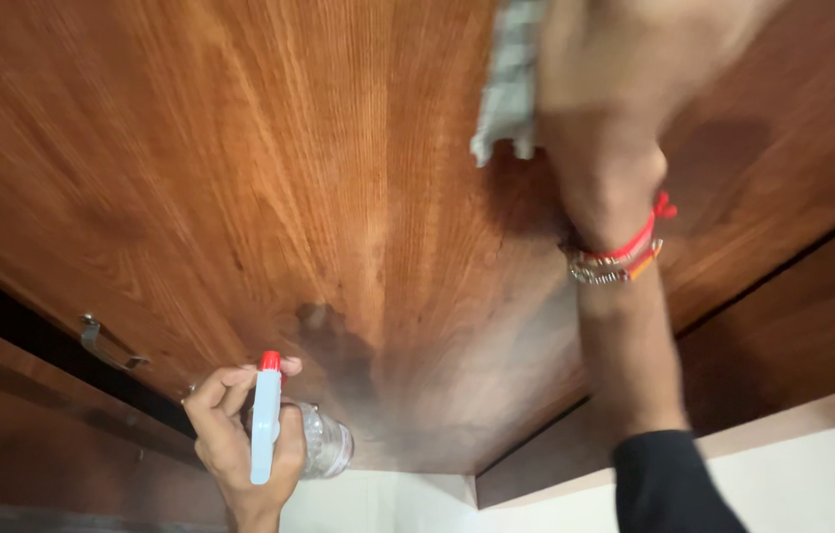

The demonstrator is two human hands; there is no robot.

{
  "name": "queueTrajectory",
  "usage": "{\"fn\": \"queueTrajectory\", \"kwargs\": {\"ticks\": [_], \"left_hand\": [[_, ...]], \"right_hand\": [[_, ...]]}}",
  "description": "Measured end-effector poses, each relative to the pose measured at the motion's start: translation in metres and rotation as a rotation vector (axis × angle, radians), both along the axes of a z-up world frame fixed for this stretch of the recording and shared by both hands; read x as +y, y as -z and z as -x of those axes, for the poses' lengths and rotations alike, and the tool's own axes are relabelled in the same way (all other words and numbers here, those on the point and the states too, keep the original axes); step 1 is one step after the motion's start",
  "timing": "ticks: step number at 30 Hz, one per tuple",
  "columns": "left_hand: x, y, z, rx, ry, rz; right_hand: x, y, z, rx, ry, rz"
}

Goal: The person sprays a cleaning solution onto a wooden door and wipes it with a cloth. They continue wiping the door surface in circular and linear motions while holding the spray bottle in the other hand.

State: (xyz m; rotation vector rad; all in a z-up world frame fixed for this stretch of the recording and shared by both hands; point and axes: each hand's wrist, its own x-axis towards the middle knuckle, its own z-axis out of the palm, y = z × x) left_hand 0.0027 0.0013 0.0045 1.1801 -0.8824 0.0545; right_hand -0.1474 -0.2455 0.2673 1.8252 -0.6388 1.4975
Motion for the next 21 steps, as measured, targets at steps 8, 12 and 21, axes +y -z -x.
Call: {"fn": "queueTrajectory", "kwargs": {"ticks": [8, 12, 21], "left_hand": [[-0.001, 0.000, 0.002, 0.012, 0.021, -0.007], [-0.007, -0.002, 0.005, 0.006, 0.027, 0.002], [0.000, -0.001, 0.007, 0.027, 0.020, 0.019]], "right_hand": [[0.012, 0.029, -0.005, -0.338, 0.130, -0.062], [0.027, 0.024, -0.036, 0.019, 0.027, 0.045], [0.036, 0.104, -0.034, 0.707, -0.228, 0.340]]}}
